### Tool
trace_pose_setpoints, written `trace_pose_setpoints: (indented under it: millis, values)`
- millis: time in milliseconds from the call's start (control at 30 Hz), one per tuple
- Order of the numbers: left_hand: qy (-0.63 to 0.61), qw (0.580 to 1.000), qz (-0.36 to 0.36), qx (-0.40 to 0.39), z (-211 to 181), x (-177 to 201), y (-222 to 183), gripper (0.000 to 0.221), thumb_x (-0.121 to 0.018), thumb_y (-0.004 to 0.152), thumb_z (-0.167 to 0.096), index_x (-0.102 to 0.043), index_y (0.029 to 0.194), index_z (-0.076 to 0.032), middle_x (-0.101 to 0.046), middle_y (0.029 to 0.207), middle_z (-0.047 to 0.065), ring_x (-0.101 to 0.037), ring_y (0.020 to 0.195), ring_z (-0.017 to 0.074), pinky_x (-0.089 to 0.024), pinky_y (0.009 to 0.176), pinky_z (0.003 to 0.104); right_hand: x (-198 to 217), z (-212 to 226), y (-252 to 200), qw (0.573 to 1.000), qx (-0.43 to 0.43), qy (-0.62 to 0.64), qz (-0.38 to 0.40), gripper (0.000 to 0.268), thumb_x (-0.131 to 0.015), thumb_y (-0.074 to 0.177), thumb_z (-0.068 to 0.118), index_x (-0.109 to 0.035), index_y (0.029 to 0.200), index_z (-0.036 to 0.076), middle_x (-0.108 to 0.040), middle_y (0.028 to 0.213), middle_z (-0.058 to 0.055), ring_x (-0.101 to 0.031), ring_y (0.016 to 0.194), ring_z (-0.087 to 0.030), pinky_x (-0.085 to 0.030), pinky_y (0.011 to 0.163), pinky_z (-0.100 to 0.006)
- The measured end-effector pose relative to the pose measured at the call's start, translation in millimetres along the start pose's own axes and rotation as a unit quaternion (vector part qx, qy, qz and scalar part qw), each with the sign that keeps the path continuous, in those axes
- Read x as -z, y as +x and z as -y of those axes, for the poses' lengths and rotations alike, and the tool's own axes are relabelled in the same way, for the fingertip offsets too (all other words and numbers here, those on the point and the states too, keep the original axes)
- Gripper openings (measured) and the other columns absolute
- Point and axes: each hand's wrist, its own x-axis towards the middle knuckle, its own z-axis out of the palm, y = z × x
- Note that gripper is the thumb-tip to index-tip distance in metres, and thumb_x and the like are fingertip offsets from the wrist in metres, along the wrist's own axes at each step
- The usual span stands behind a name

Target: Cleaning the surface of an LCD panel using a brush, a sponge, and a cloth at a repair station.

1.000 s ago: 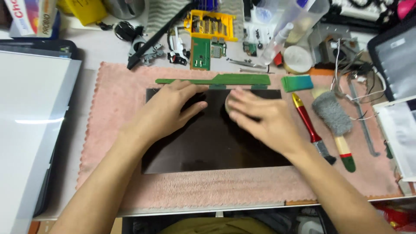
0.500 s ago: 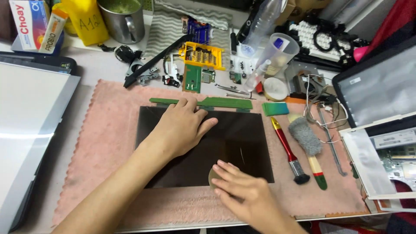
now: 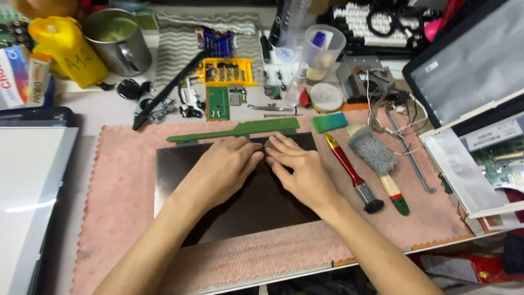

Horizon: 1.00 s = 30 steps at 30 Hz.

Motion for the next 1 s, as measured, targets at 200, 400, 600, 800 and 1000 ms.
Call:
trace_pose_setpoints:
  millis: [200, 400, 600, 800, 1000]
  values:
    - [-0.011, 0.999, -0.036, -0.016, 1, -6, 7, 0.046, -0.057, 0.121, -0.034, -0.075, 0.145, 0.0, -0.082, 0.124, 0.018, -0.075, 0.116, 0.0434, -0.055, 0.104, 0.055, 32, 47, -87, 0.992, 0.024, -0.015, 0.122, 0.032, -0.067, 0.114, 0.011, -0.077, 0.144, 0.003, -0.072, 0.156, -0.024, -0.067, 0.151, -0.04, -0.048, 0.136, -0.051]
    - [0.095, 0.993, -0.049, -0.039, -5, -7, 18, 0.041, -0.063, 0.118, -0.037, -0.076, 0.142, -0.006, -0.085, 0.118, 0.016, -0.077, 0.108, 0.0417, -0.055, 0.102, 0.054, 48, 48, -101, 0.992, 0.009, 0.038, 0.123, 0.031, -0.078, 0.108, 0.012, -0.082, 0.139, 0.008, -0.071, 0.156, -0.024, -0.072, 0.146, -0.038, -0.054, 0.131, -0.045]
    - [-0.01, 0.994, -0.07, -0.081, -21, -14, 19, 0.032, -0.07, 0.112, -0.021, -0.079, 0.136, -0.001, -0.08, 0.131, 0.016, -0.076, 0.117, 0.04, -0.056, 0.099, 0.052, 37, -28, -25, 0.998, -0.033, -0.045, 0.013, 0.033, -0.075, 0.11, 0.016, -0.081, 0.14, 0.002, -0.072, 0.152, -0.027, -0.069, 0.147, -0.039, -0.046, 0.134, -0.049]
    - [-0.032, 0.994, -0.064, -0.082, -20, -24, 24, 0.029, -0.075, 0.111, -0.017, -0.079, 0.132, 0.002, -0.072, 0.128, 0.016, -0.07, 0.112, 0.0396, -0.057, 0.097, 0.051, 20, -39, -18, 0.994, -0.001, -0.109, 0.013, 0.032, -0.071, 0.113, 0.013, -0.081, 0.139, -0.003, -0.071, 0.153, -0.029, -0.064, 0.153, -0.037, -0.046, 0.133, -0.049]
    - [0.021, 0.995, -0.056, -0.077, -16, -42, 19, 0.043, -0.076, 0.112, -0.031, -0.078, 0.14, 0.001, -0.072, 0.131, 0.015, -0.065, 0.129, 0.0391, -0.058, 0.094, 0.053, 44, 9, -71, 0.989, -0.045, -0.108, 0.09, 0.033, -0.063, 0.118, 0.016, -0.075, 0.146, 0.002, -0.066, 0.161, -0.026, -0.064, 0.153, -0.041, -0.047, 0.136, -0.05]
